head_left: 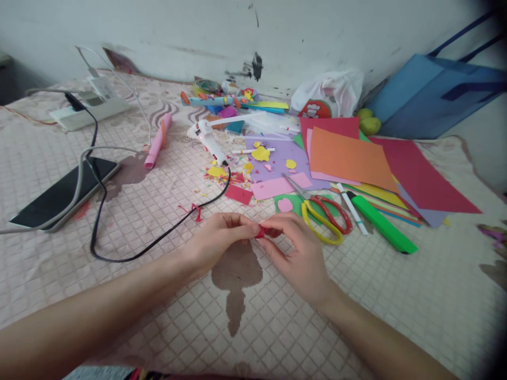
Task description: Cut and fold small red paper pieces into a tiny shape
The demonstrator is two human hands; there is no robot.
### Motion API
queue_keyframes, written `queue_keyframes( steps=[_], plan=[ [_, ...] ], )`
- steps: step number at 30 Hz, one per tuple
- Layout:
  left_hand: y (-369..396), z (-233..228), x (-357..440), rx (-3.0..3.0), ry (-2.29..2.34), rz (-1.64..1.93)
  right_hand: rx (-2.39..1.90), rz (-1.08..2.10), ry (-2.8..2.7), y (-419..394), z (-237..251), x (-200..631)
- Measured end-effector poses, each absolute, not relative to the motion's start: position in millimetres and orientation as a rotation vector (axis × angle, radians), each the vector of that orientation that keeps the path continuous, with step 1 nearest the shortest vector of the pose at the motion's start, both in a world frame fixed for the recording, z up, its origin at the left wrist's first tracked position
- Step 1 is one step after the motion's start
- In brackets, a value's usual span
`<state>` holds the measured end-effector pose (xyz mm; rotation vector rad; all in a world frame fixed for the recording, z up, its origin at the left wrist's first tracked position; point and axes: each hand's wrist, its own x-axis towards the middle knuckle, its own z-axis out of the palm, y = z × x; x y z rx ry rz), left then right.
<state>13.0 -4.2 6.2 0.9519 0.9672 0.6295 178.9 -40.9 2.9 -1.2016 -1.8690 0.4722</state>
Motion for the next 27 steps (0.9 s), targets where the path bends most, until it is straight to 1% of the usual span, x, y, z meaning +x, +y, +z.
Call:
queue_keyframes(
  steps=[10,20,24,27],
  plan=[
    [-7.2,5.8,13.9,0.947,0.978,0.617,-1.203,0.422,-1.847,-39.5,1.0,178.6],
    [-8.7,6.4,14.9,1.223,1.016,0.663,-1.228,0.356,-1.808,-36.6,-0.3,182.3],
    [-6.8,7.0,13.2,1.431,1.020,0.728,-1.248,0.426,-1.768,-35.5,1.7,182.1],
    [-5.5,8.3,12.7,1.536,1.030,0.728,-1.273,0.539,-1.730,-35.6,3.0,183.1]
  ],
)
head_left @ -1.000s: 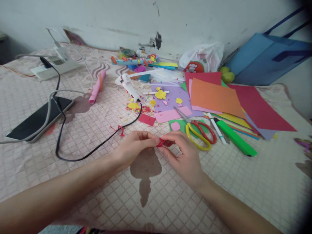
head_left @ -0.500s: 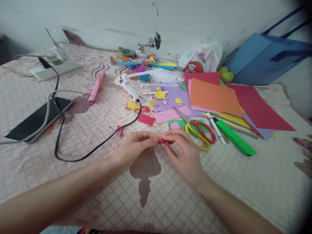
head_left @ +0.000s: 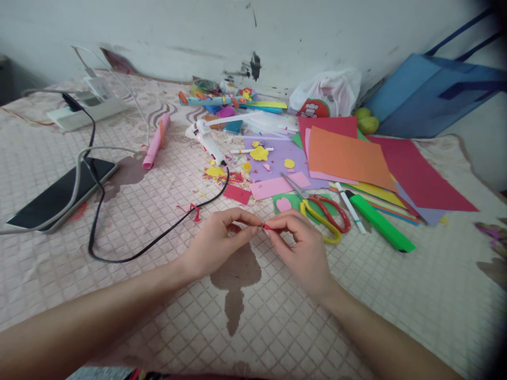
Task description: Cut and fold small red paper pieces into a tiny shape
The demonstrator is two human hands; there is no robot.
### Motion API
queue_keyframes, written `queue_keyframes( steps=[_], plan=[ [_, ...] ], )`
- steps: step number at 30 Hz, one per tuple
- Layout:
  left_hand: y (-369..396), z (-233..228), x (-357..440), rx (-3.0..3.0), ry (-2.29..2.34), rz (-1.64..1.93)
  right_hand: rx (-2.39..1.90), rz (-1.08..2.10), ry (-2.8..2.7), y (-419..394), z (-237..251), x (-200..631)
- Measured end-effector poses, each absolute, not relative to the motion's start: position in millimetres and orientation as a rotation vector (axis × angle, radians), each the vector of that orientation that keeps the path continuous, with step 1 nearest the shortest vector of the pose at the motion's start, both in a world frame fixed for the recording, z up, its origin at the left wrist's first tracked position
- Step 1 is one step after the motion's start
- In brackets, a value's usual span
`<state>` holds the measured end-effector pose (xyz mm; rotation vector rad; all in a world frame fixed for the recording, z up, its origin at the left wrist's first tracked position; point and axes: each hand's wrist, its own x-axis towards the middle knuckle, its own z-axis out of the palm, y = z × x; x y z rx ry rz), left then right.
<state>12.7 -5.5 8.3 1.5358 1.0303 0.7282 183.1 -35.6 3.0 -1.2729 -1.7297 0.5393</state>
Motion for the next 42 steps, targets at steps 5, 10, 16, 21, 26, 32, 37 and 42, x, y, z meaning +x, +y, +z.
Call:
queue_keyframes(
  steps=[5,10,16,21,26,32,37,42],
  plan=[
    [-4,7,13,1.571,0.980,0.729,-1.291,0.913,-1.621,-36,0,185],
    [2,2,11,1.510,0.897,0.730,-1.236,1.225,-1.498,-34,-1,187],
    [8,-3,9,1.420,0.906,0.698,-1.139,1.479,-1.313,-32,-7,191],
    [9,0,8,1.380,0.908,0.653,-1.124,1.560,-1.208,-33,-10,190],
    [9,2,8,1.373,0.898,0.633,-1.099,1.595,-1.181,-33,-10,190],
    [8,2,10,1.372,0.917,0.646,-1.100,1.556,-1.184,-32,-12,189],
    [7,1,10,1.353,0.890,0.614,-1.134,1.492,-1.253,-32,-9,188],
    [7,1,11,1.337,0.892,0.628,-1.141,1.481,-1.279,-32,-7,189]
  ],
)
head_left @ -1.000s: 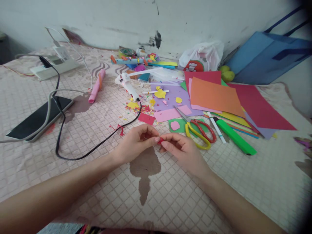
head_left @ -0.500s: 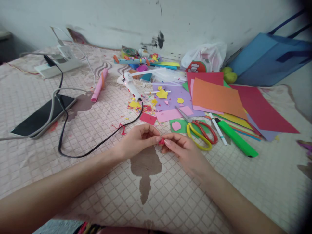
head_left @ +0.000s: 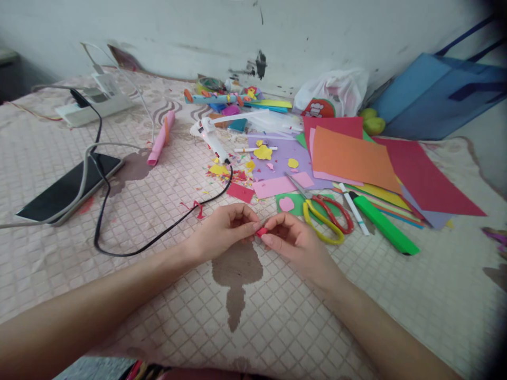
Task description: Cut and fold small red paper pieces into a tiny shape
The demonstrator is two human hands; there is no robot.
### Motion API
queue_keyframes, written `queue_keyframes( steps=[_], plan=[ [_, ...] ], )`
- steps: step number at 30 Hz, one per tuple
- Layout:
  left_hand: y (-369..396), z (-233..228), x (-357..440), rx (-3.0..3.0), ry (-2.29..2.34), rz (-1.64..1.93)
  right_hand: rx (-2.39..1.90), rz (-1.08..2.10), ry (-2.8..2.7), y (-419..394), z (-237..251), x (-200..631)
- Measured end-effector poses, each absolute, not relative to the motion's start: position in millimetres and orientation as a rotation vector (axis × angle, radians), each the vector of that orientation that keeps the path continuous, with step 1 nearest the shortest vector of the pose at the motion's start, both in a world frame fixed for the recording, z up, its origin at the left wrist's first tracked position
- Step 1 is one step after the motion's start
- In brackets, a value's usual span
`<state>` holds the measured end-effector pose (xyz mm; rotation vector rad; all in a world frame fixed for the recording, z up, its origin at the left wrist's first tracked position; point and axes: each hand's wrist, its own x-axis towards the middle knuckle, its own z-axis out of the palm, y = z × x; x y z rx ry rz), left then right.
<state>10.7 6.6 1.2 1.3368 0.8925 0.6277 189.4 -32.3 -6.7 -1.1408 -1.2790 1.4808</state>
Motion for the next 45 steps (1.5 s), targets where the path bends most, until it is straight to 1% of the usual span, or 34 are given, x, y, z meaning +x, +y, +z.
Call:
queue_keyframes(
  steps=[3,6,14,20,24,26,32,38,45],
  plan=[
    [7,2,10,1.391,0.909,0.644,-1.119,1.554,-1.236,-32,-8,191],
    [7,3,9,1.456,0.921,0.648,-1.143,1.559,-1.247,-31,-10,192],
    [3,4,12,1.441,0.843,0.642,-1.233,1.353,-1.383,-32,-7,190],
    [1,8,11,1.672,0.909,0.672,-1.244,1.382,-1.554,-31,-2,192],
    [1,12,8,1.811,0.925,0.618,-1.261,1.195,-1.768,-30,3,193],
    [1,12,8,1.798,0.899,0.597,-1.267,1.167,-1.818,-29,5,194],
    [4,8,9,1.528,0.781,0.582,-1.209,1.360,-1.752,-29,5,198],
    [7,7,9,1.370,0.787,0.599,-1.256,1.224,-1.687,-33,3,191],
    [3,9,9,1.591,0.878,0.601,-1.331,1.070,-1.798,-32,4,193]
  ],
)
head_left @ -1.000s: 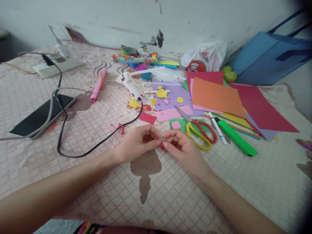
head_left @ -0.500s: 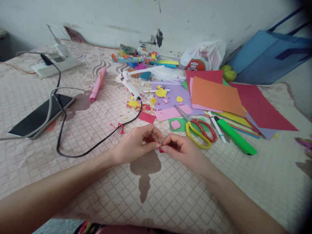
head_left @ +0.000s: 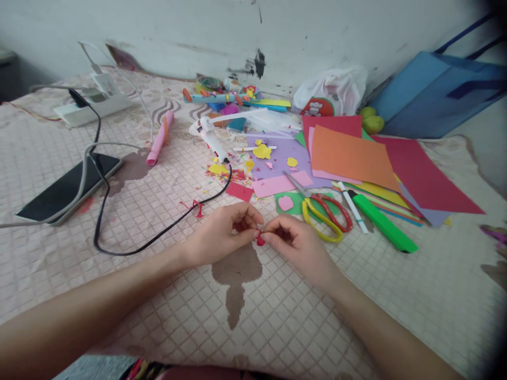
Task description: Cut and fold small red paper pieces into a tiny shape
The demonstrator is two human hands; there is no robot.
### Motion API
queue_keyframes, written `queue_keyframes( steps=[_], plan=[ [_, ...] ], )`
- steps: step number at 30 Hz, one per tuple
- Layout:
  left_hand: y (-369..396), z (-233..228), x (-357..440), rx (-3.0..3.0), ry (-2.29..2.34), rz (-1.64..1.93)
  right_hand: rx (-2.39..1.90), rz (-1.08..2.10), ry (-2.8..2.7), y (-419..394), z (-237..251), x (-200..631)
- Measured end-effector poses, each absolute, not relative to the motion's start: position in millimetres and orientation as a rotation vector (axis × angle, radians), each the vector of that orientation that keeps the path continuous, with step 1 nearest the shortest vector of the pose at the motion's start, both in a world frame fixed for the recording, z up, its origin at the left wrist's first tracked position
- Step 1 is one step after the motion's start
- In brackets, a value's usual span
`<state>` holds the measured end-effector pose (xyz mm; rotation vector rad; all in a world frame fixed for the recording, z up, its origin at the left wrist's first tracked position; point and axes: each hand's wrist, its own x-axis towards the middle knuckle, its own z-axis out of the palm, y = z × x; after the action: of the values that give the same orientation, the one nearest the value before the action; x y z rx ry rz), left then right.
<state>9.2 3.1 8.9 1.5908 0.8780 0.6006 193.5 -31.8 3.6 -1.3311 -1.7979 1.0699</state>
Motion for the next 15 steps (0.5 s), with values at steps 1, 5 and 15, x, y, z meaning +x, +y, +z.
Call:
queue_keyframes(
  steps=[1,5,15],
  plan=[
    [3,9,9,1.589,0.873,0.600,-1.313,1.097,-1.809,-31,4,194],
    [3,8,11,1.388,0.799,0.602,-1.235,1.232,-1.754,-31,3,194],
    [-1,6,16,1.166,0.835,0.602,-1.250,1.182,-1.486,-36,1,181]
  ],
)
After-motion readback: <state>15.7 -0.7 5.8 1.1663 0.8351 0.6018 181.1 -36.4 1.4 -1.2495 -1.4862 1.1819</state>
